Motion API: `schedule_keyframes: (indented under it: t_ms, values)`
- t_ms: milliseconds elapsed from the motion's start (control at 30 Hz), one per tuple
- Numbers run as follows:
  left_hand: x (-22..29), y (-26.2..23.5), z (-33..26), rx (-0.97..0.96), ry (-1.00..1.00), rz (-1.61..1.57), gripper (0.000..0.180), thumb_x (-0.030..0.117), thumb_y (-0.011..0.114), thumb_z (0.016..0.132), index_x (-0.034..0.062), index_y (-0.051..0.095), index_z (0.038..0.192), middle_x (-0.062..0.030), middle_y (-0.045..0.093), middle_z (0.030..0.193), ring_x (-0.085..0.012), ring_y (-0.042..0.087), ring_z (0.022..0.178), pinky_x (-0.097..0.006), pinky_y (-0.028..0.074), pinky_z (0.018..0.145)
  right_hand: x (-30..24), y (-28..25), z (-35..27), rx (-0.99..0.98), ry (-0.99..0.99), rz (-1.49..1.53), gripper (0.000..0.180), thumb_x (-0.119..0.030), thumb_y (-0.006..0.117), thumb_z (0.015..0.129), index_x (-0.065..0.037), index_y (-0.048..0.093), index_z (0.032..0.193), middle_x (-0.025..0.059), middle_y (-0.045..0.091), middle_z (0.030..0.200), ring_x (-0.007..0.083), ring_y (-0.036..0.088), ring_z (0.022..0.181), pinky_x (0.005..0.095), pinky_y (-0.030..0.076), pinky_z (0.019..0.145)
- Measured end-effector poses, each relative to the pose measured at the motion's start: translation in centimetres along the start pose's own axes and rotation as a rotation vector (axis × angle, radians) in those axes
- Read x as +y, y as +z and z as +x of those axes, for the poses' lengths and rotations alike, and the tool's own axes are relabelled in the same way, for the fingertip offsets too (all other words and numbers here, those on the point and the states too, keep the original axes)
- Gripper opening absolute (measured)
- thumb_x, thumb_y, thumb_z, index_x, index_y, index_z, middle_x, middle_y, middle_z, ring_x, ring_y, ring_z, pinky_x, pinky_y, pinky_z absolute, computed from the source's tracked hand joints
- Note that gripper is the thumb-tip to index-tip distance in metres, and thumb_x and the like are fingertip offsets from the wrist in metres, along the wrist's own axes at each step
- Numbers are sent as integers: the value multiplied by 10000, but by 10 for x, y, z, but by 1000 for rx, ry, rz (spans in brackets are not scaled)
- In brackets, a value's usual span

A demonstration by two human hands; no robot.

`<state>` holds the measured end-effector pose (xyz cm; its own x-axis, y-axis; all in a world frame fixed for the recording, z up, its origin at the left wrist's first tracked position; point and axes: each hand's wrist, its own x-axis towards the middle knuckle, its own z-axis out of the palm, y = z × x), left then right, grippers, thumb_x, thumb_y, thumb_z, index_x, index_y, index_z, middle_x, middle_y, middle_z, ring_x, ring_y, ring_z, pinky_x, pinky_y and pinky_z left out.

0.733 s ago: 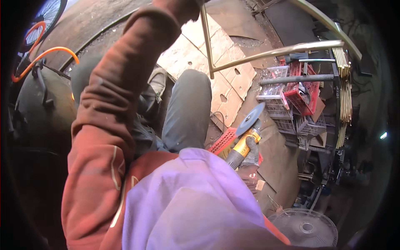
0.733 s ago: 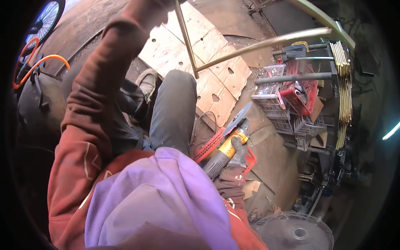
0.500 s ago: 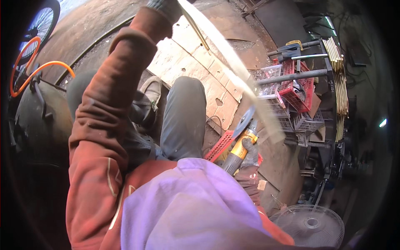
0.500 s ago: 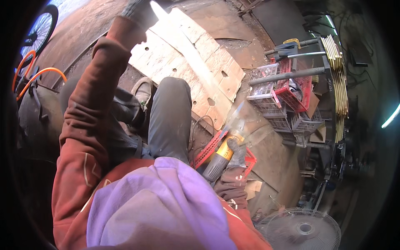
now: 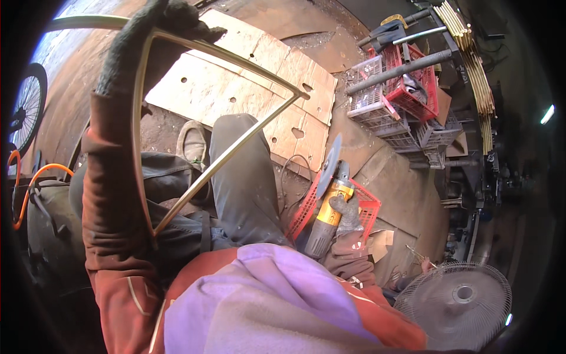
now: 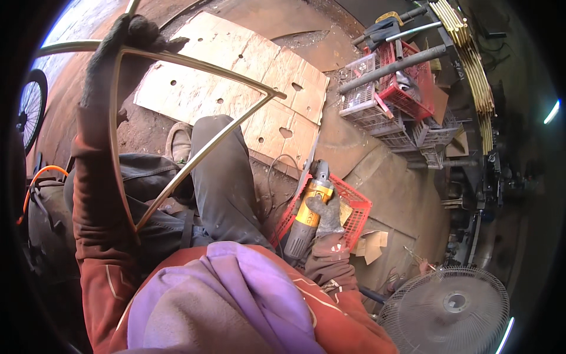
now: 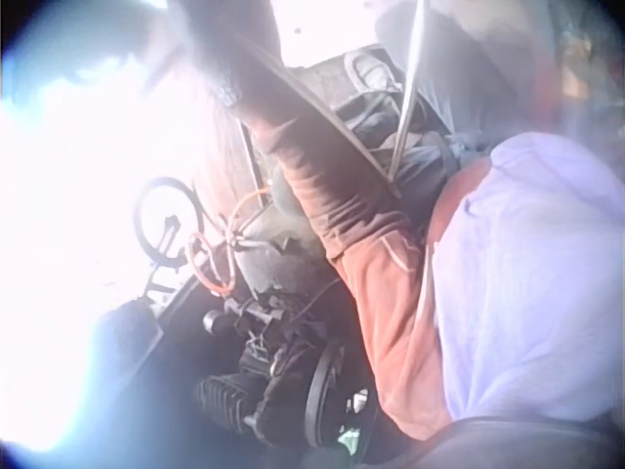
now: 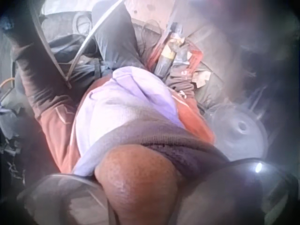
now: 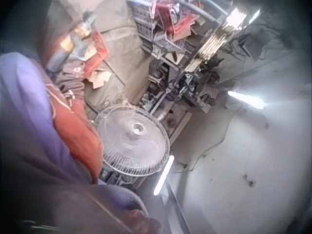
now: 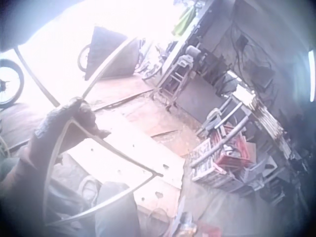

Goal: The person uses an angle grinder to polish or grind a triangular metal frame. They hold the frame by hand and move the spinning disc along the metal joints while sitting on the floor.

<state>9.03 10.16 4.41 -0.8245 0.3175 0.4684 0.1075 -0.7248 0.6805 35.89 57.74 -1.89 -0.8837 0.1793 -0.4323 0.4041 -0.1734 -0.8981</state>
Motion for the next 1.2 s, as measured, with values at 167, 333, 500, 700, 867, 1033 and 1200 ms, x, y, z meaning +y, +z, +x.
schedule_keyframes:
  t_ms: [167, 333, 500, 700, 867, 1033, 1200]
  values:
    - [-5, 7, -1, 2, -42, 89, 252, 313, 592, 1049, 74, 555, 980, -57, 522, 933, -243, 584, 932, -494, 460, 1015, -7, 23, -6, -13, -93, 114, 577, -28, 822, 724, 8, 567, 1240, 174, 701, 959, 309, 747, 786, 420, 653, 714]
    - [-14, 4, 5, 13, -97, 143, 256, 308, 592, 1048, 77, 544, 951, -53, 507, 906, -233, 570, 906, -494, 456, 1021, -3, 27, -2, -5, -113, 38, 675, 0, 842, 685, -26, 520, 1277, 155, 680, 988, 275, 724, 748, 403, 647, 690]
    - [-24, -16, 15, 65, -139, 139, 263, 303, 593, 1047, 80, 533, 921, -49, 491, 879, -224, 556, 879, -494, 451, 1027, 14, -4, 9, -61, 10, -127, 872, -21, 882, 664, -44, 450, 1422, 117, 668, 1134, 247, 709, 918, 391, 626, 806]
    - [-28, -49, 1, 138, -201, 63, 277, 297, 593, 1046, 84, 520, 885, -44, 473, 846, -213, 539, 847, -494, 446, 1034, 21, -4, 22, -73, -15, -63, 975, -67, 882, 659, -9, 395, 1501, 152, 620, 1275, 271, 694, 1047, 403, 628, 838]
    - [-24, -65, -13, 256, -248, -138, 248, 245, 592, 1031, 60, 600, 867, -57, 541, 819, -221, 576, 817, -456, 490, 1012, 5, 13, 25, -88, 27, 59, 1032, -215, 908, 719, 27, 349, 1551, 196, 537, 1449, 312, 638, 1229, 443, 590, 971]
    - [-5, -14, -37, 279, -186, 168, 254, 254, 587, 1031, 54, 600, 876, -63, 545, 823, -222, 575, 814, -448, 490, 995, 8, 8, 35, -33, -52, -25, 840, -101, 853, 715, -10, 435, 1438, 150, 649, 1174, 259, 699, 956, 396, 618, 797]
    - [4, 21, -47, 278, -173, 324, 260, 263, 581, 1030, 48, 600, 884, -70, 549, 826, -223, 574, 810, -441, 489, 978, -40, 41, 36, -97, 77, -293, 925, 2, 880, 654, -45, 412, 1450, 123, 639, 1196, 212, 681, 1021, 377, 590, 889]
